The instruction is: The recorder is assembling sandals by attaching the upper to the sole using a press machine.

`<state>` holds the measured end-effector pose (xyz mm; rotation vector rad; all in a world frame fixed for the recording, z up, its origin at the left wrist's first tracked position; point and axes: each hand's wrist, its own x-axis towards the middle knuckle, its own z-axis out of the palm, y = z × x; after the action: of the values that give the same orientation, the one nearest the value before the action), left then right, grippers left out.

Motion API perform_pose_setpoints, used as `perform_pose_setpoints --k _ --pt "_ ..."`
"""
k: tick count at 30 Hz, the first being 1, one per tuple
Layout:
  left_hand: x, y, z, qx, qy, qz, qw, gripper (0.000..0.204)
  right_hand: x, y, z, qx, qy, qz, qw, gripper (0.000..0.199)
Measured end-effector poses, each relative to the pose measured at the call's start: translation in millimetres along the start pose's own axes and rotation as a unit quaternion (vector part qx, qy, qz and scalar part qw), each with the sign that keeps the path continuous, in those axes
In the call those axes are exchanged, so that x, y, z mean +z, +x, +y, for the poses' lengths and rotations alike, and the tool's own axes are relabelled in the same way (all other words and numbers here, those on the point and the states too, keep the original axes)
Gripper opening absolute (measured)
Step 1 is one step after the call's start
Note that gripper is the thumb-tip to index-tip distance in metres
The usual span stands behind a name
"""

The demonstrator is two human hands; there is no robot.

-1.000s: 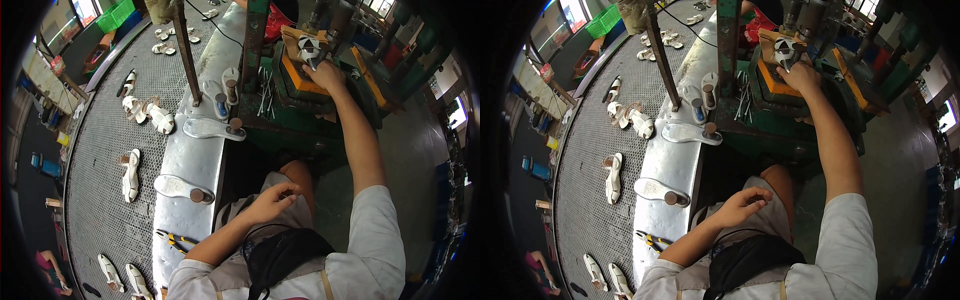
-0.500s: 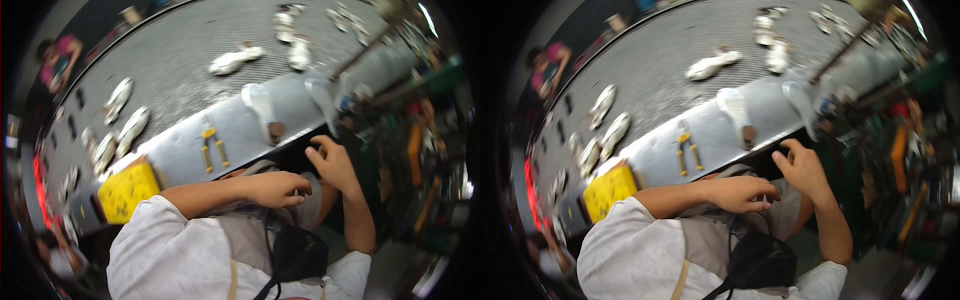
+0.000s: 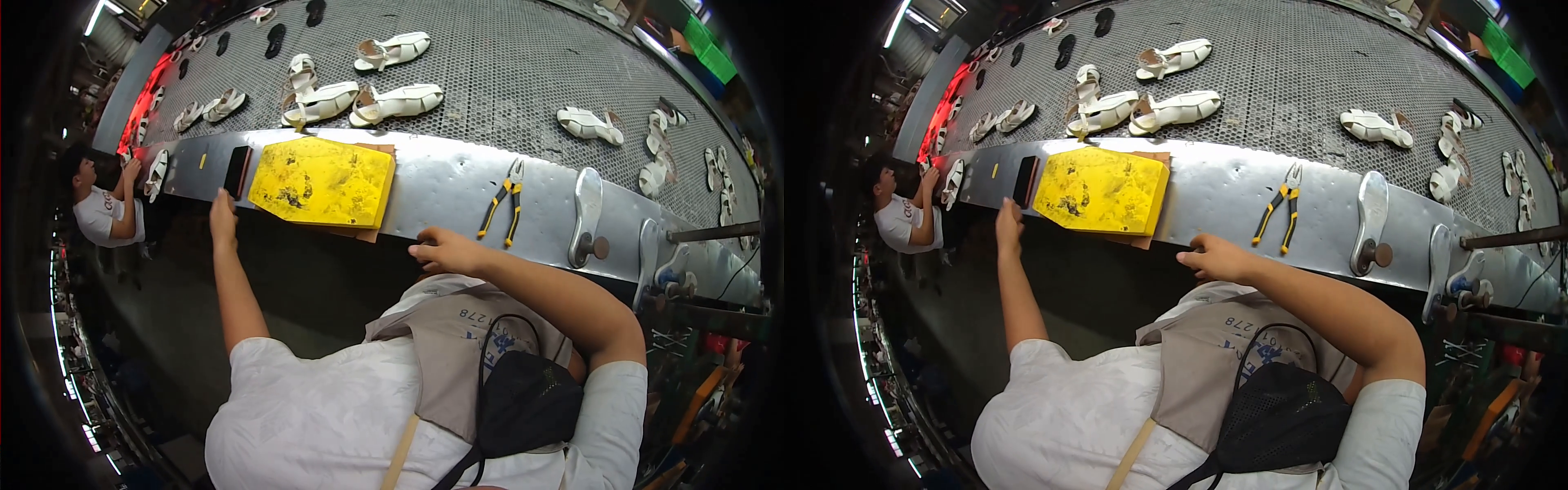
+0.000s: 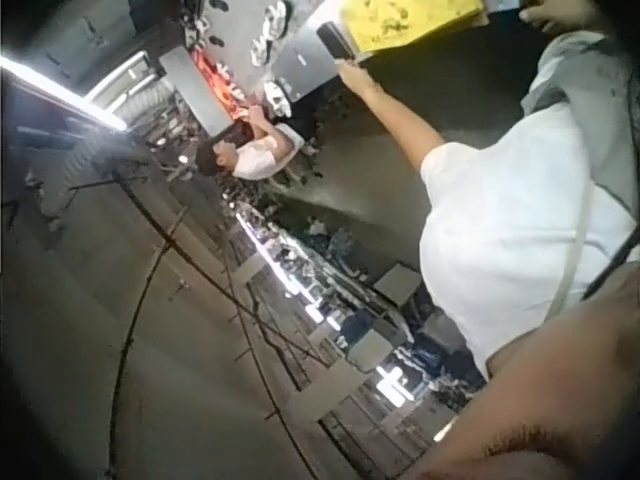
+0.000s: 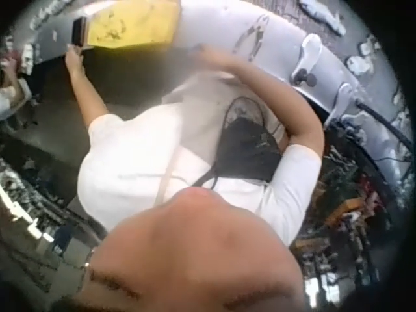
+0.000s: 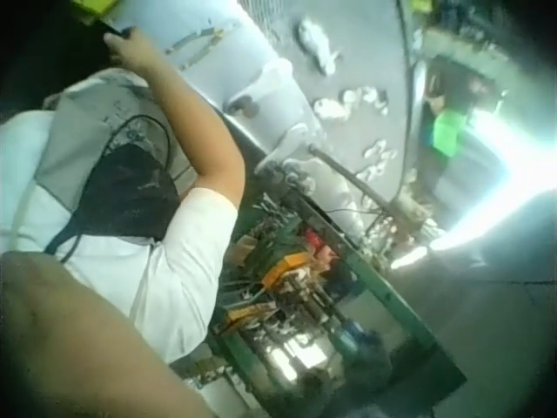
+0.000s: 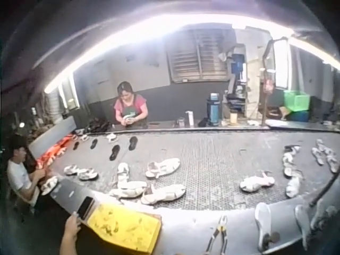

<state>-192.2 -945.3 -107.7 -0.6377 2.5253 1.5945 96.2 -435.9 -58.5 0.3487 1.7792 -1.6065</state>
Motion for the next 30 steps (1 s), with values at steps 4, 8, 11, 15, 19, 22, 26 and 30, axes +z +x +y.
perform_pose_setpoints --k 4,8,11,15,19,22,26,30 --pt "52 -29 -12 -0.044 0.006 -0.054 0.998 0.072 30 47 -9 -0.011 0.125 0.007 0.992 0.076" --pt "68 -24 -14 -0.054 -0.055 -0.059 0.995 0.047 29 58 -8 -0.027 0.209 -0.005 0.977 0.076" --pt "82 -55 19 -0.121 -0.248 -0.122 0.953 0.037 14 62 2 -0.013 0.288 0.049 0.956 0.076" --pt "97 -68 49 -0.122 -0.302 -0.184 0.927 0.038 -5 56 -15 0.05 0.296 0.093 0.949 0.074" --pt "113 -66 83 -0.053 -0.24 -0.272 0.93 0.041 -29 57 -1 0.019 0.322 0.091 0.942 0.064" --pt "149 -97 106 -0.022 -0.292 -0.359 0.886 0.045 -38 0 -1 -0.055 0.354 0.152 0.921 0.064" --pt "210 -112 124 -0.017 -0.393 -0.463 0.794 0.055 -52 -71 -7 -0.176 0.442 0.202 0.856 0.072" --pt "285 -109 157 0.052 -0.451 -0.554 0.698 0.059 -78 -101 -25 -0.27 0.4 0.26 0.837 0.075"
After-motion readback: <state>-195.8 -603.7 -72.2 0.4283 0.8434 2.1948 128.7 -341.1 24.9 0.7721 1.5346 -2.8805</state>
